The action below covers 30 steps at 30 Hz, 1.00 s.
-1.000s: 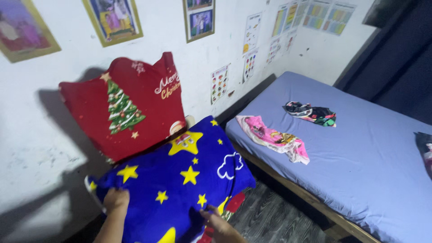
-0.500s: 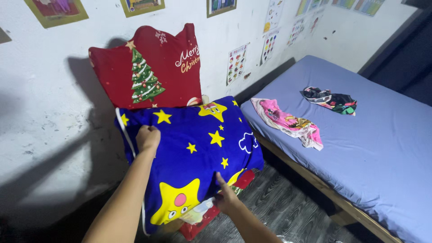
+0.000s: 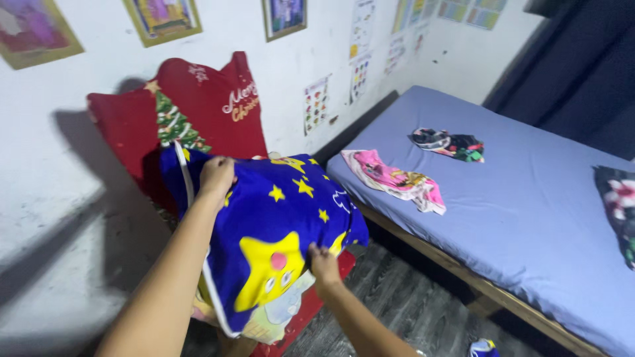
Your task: The person stuffs a blue star-patterned pillowcase with a pink pillow insert on a bed. They adjust the fabric, tuck the insert, and zip the case closed.
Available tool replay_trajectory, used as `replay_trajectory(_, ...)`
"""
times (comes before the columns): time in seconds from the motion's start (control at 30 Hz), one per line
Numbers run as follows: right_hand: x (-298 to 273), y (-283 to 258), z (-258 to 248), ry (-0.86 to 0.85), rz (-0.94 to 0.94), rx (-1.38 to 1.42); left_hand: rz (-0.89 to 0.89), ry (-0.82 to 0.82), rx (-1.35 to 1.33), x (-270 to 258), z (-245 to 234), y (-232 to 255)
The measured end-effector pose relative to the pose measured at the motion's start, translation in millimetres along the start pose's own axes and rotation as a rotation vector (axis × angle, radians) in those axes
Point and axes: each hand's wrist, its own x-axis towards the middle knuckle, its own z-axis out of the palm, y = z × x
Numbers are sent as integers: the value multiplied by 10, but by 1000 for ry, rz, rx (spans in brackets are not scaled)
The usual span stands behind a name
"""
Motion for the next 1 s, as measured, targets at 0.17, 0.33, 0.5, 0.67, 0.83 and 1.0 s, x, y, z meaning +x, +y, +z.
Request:
replay_trajectory(0.17, 142, -1123, -549, 164, -60, 242, 131, -102, -237, 42, 686, 701)
replay_trajectory(0.33, 381, -1954, -1442, 206, -189, 309, 161, -188, -493, -129, 1515, 1538)
replay_trajectory(0.5, 351, -2420, -2219, 292, -146, 336, 37, -171, -569, -390, 2299, 2129)
replay_trajectory(0.67, 95, -2900, -2852, 90, -549, 399, 78, -119, -634, -679, 3407, 2480)
replay_trajectory(0.83, -138, -3344, -3136, 265, -490, 613, 46, -180, -575, -1046, 4514, 2693)
replay_trajectory(1.0, -380, -3474, -3561, 348, -896, -313, 22, -204, -509, -1209, 5242, 2827)
